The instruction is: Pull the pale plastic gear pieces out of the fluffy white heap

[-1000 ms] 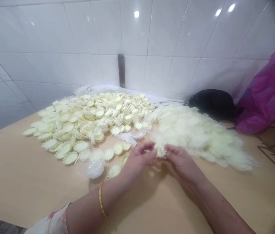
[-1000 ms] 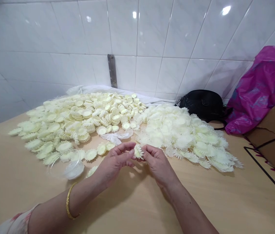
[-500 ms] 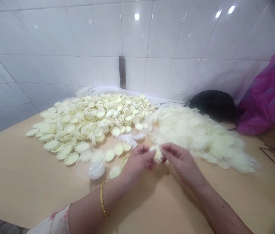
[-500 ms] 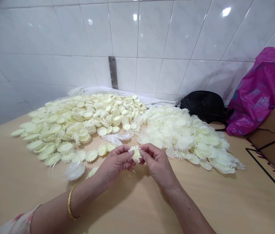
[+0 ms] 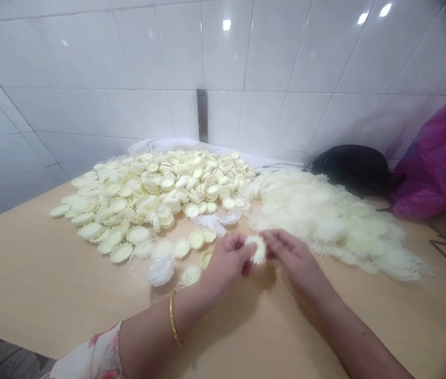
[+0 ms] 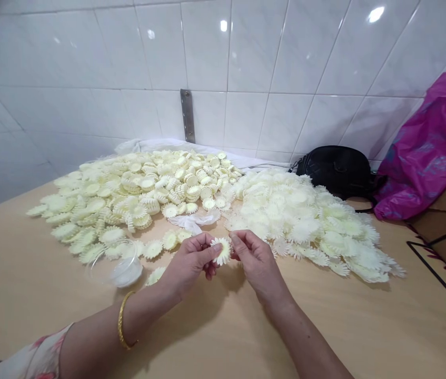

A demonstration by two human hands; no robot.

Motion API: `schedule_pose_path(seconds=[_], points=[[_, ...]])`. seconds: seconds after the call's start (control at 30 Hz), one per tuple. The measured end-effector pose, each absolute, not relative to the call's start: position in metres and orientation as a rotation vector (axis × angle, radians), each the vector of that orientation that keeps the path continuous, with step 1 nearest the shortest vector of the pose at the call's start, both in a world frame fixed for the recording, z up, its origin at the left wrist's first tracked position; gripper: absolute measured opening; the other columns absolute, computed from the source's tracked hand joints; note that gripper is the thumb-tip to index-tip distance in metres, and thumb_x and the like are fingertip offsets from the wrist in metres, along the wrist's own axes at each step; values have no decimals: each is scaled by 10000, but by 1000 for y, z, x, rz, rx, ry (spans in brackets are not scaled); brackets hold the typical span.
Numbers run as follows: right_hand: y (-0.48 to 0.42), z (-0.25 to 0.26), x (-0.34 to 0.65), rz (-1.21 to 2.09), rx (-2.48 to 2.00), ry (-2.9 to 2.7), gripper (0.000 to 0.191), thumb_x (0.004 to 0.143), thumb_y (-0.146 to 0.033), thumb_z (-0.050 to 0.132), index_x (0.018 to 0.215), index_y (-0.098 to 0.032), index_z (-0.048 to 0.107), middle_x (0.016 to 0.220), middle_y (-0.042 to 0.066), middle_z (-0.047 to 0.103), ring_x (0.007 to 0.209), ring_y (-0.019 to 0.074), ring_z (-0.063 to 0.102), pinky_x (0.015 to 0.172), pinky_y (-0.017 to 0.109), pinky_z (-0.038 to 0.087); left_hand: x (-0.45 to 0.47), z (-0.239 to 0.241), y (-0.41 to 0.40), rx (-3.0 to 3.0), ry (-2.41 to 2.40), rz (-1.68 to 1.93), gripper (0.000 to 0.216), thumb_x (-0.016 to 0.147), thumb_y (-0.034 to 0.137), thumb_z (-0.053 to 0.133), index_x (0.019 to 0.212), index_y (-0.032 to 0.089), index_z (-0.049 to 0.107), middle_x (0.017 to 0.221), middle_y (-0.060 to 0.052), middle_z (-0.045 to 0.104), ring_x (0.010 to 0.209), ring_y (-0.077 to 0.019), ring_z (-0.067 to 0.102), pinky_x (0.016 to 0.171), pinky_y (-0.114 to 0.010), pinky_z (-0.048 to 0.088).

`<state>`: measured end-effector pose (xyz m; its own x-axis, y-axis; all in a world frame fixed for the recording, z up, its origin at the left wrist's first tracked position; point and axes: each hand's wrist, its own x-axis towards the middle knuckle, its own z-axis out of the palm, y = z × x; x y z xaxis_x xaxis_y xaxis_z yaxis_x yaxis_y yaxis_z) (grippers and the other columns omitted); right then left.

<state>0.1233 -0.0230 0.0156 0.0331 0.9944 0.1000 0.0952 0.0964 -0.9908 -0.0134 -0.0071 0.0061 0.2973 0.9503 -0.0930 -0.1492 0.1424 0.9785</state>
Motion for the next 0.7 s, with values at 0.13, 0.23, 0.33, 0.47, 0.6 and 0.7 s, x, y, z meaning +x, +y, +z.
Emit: schedule_pose_path(seconds=[0.13,0.23,0.33,0.47,0.6,0.7], points=[[-19,9,126,1289,-1089,-1167,307,762,-471,579,812,-175,647,674,-3,522,643,114,457,628,236,387,-13,7,-9,1149,917,997,293,739,341,578,573,173,404,429,46,453,386,-66,396,422,-210,298],[-20,9,124,1419,-1029,-1140,289,738,-449,620,723,-161,631,642,-8,506,603,101,429,594,227,372,-14,6,-9,1171,907,997,313,745,363,574,570,176,394,411,54,435,380,-66,388,423,-212,292],[-21,11,123,1516,-998,-1114,263,728,-417,645,706,-156,622,653,-5,522,595,96,435,593,226,374,-13,5,-9,1147,899,999,334,726,367,599,563,181,376,394,61,426,366,-66,380,412,-211,280],[-22,13,124,1580,-942,-1119,221,750,-392,630,757,-171,619,687,3,560,630,111,485,638,242,398,-12,7,-11,1052,869,1003,343,687,355,646,559,179,381,387,62,437,353,-60,373,397,-203,256],[-22,13,127,1550,-925,-1153,208,721,-374,660,782,-184,602,699,11,589,680,144,537,682,283,425,-12,9,-11,902,817,967,354,660,346,675,559,175,383,390,60,433,352,-56,384,392,-197,257],[-21,11,127,1531,-904,-1163,198,700,-343,687,765,-193,575,657,-15,579,649,138,545,687,293,428,-11,8,-10,819,750,941,303,676,347,667,599,162,439,434,50,460,388,-57,428,415,-190,292]])
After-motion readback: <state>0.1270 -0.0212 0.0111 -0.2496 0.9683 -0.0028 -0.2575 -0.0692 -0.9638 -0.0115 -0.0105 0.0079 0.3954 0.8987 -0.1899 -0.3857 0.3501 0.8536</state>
